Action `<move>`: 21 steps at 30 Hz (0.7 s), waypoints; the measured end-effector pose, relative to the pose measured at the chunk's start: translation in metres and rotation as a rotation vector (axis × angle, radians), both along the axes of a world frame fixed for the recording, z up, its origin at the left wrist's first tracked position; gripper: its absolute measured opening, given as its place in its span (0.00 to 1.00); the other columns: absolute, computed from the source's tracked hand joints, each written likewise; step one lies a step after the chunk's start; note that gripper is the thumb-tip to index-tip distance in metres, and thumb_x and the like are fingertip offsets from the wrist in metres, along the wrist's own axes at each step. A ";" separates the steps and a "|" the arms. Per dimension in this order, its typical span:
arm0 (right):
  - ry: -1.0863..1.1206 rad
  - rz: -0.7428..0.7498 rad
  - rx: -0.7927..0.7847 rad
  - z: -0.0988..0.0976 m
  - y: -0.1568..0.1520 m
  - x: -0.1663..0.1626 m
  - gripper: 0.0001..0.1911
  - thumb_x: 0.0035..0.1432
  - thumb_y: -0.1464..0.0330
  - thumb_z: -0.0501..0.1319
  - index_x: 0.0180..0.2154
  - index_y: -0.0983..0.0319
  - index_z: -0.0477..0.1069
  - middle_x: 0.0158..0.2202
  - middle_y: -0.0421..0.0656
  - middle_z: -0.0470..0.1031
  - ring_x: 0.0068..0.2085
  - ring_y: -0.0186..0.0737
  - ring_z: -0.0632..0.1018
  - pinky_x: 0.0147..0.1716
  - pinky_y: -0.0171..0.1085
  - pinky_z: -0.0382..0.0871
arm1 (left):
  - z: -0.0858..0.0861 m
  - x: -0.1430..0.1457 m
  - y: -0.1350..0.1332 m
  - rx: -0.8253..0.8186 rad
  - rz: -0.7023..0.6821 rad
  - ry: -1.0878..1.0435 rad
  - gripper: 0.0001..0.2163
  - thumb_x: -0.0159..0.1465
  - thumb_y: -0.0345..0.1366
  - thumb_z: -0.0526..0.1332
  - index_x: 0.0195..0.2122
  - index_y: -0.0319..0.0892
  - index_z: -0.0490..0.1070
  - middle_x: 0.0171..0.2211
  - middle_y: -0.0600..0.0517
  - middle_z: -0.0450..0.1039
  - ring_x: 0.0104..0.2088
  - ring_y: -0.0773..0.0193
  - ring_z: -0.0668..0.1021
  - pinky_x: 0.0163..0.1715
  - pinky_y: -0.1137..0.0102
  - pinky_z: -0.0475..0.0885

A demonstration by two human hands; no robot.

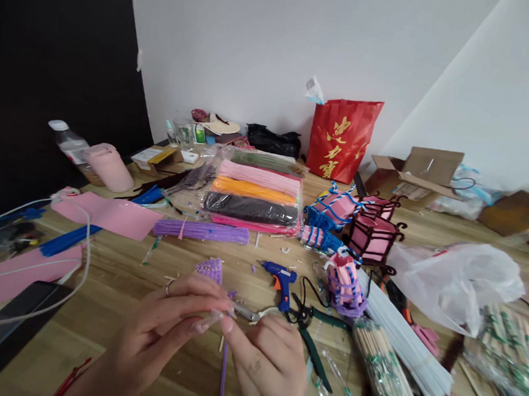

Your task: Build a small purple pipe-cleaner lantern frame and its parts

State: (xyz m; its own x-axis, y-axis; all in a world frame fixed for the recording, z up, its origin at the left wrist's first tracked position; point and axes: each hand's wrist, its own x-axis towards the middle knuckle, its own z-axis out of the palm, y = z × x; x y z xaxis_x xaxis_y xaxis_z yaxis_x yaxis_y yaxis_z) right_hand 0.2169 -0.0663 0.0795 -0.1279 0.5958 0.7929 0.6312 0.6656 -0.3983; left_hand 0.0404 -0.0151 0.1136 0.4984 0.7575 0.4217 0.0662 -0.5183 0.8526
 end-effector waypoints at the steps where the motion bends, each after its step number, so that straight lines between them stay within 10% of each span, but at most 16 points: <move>1: -0.033 -0.009 0.017 0.001 -0.001 0.001 0.25 0.56 0.80 0.58 0.54 0.59 0.66 0.19 0.38 0.66 0.23 0.34 0.69 0.22 0.34 0.63 | 0.001 0.000 -0.001 0.005 -0.003 -0.006 0.12 0.63 0.32 0.55 0.45 0.47 0.73 0.40 0.49 0.76 0.42 0.60 0.76 0.43 0.65 0.73; 21: -0.381 -0.118 0.074 -0.025 0.000 0.013 0.26 0.60 0.77 0.53 0.60 0.69 0.56 0.18 0.37 0.64 0.20 0.33 0.67 0.20 0.34 0.59 | -0.010 0.025 -0.011 -0.186 0.138 -0.224 0.09 0.60 0.30 0.58 0.38 0.44 0.75 0.38 0.49 0.76 0.39 0.61 0.78 0.39 0.67 0.76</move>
